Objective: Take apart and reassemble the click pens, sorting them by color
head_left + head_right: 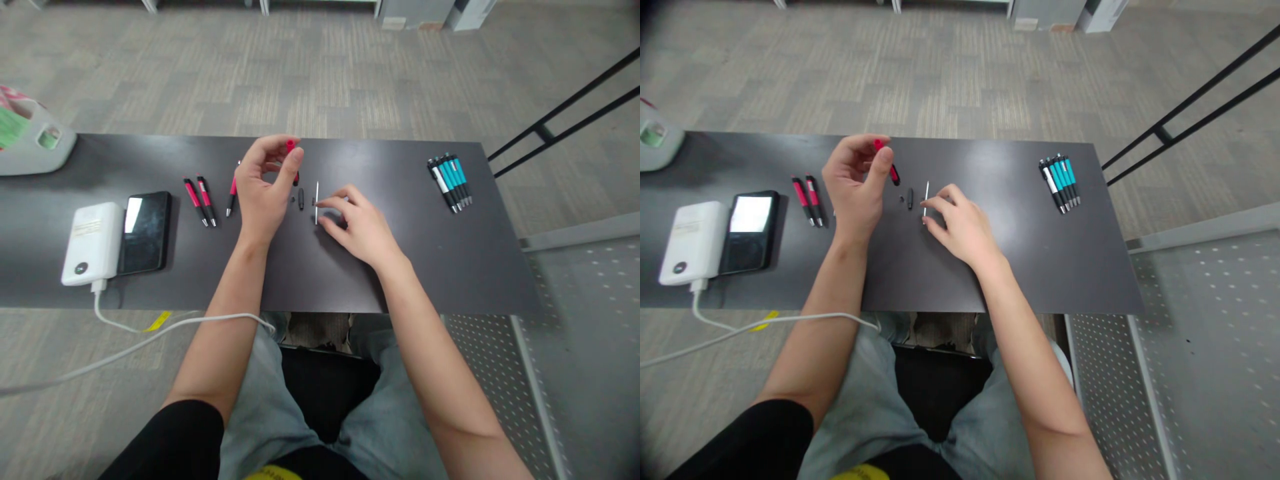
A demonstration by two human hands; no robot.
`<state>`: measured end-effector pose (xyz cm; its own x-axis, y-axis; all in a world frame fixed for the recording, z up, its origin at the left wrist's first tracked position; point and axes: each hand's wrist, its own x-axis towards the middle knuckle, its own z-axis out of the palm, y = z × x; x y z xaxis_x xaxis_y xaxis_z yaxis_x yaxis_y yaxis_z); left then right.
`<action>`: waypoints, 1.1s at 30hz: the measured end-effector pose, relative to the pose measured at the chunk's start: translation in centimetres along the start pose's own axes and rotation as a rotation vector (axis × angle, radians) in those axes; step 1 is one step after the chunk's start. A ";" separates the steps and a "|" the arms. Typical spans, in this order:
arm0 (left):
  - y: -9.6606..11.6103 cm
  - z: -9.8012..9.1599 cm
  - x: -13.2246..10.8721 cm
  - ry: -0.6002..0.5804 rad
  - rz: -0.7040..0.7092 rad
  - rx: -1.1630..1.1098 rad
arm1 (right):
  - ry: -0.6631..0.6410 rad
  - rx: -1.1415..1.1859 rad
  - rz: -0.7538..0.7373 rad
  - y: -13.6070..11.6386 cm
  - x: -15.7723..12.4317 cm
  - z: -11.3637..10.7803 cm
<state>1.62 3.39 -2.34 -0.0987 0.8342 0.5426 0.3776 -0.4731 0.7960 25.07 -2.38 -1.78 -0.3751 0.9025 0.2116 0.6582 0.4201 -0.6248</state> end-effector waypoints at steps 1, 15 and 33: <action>-0.3 -0.2 0.1 0.020 -0.003 0.001 | -0.025 -0.029 -0.012 -0.1 0.0 0.3; 0.5 -1.0 0.2 -0.112 -0.051 0.041 | 0.218 -0.114 0.191 3.6 -0.2 0.1; 0.8 -0.5 -0.4 -0.323 -0.014 0.203 | 0.291 0.178 0.231 6.9 -0.5 -2.9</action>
<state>1.52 2.52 -1.75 0.1776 0.9020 0.3935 0.5563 -0.4219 0.7159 31.68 0.33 -4.05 -0.0138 0.9712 0.2378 0.5704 0.2030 -0.7959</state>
